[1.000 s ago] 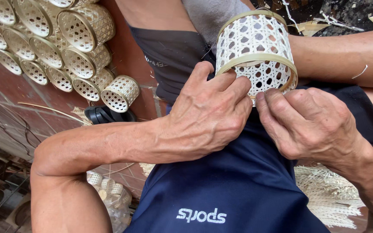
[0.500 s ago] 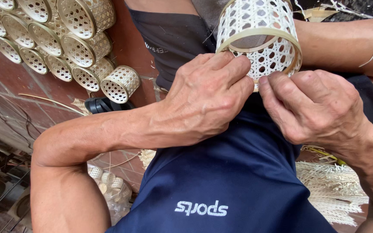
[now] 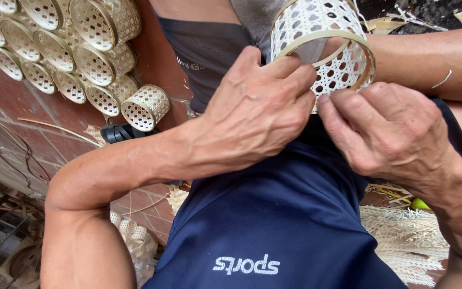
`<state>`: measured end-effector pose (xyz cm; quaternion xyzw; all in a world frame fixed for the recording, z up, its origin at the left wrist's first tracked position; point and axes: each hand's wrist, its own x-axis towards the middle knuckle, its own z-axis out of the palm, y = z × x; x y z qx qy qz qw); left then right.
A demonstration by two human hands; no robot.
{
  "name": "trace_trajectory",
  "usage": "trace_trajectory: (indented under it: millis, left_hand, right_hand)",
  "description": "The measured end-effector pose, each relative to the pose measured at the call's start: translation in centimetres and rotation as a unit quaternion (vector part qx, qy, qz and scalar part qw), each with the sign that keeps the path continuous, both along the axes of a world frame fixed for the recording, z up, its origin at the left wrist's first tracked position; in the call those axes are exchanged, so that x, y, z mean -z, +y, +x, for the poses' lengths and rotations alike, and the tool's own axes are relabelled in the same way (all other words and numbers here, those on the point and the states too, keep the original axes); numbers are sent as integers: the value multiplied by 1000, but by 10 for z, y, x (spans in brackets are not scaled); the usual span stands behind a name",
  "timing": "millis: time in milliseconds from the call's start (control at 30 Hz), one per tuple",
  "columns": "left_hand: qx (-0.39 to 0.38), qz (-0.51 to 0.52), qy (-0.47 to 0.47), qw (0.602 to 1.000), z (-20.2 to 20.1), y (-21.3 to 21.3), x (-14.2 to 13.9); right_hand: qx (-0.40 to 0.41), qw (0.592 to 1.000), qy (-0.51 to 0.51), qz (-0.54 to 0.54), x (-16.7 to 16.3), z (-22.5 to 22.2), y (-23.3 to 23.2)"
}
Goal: The person sits on the floor and assembles woven bamboo basket bodies. They wrap a perforated woven lattice sheet into a cylinder, fit and press thin bamboo rim rings onto the top and bottom edges, use a gray plastic pipe as a form to shape the lattice, and use pliers to trim and secure a bamboo strip before pressing the rim onto a basket.
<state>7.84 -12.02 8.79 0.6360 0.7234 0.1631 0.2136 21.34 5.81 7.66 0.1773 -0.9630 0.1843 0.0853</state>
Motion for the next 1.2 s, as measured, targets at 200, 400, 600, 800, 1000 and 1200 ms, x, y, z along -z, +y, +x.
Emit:
trace_trajectory:
  millis: [200, 400, 600, 800, 1000, 1200]
  left_hand:
    - [105, 118, -11, 987, -28, -3, 12]
    - [132, 164, 57, 976, -35, 1, 13]
    - [129, 180, 58, 974, -42, -12, 28]
    - [138, 217, 70, 964, -37, -10, 43]
    - [118, 219, 24, 968, -38, -12, 46]
    - [131, 224, -44, 965, -48, -13, 51]
  right_hand:
    - [-9, 999, -41, 6, -3, -3, 17]
    - [-25, 999, 20, 31, 2, -19, 27]
    - [-51, 998, -2, -46, 14, -30, 36]
    - [-47, 997, 23, -57, 26, -24, 36]
    - [-42, 997, 19, -58, 32, -21, 32]
    - [-38, 998, 3, -55, 29, -19, 31]
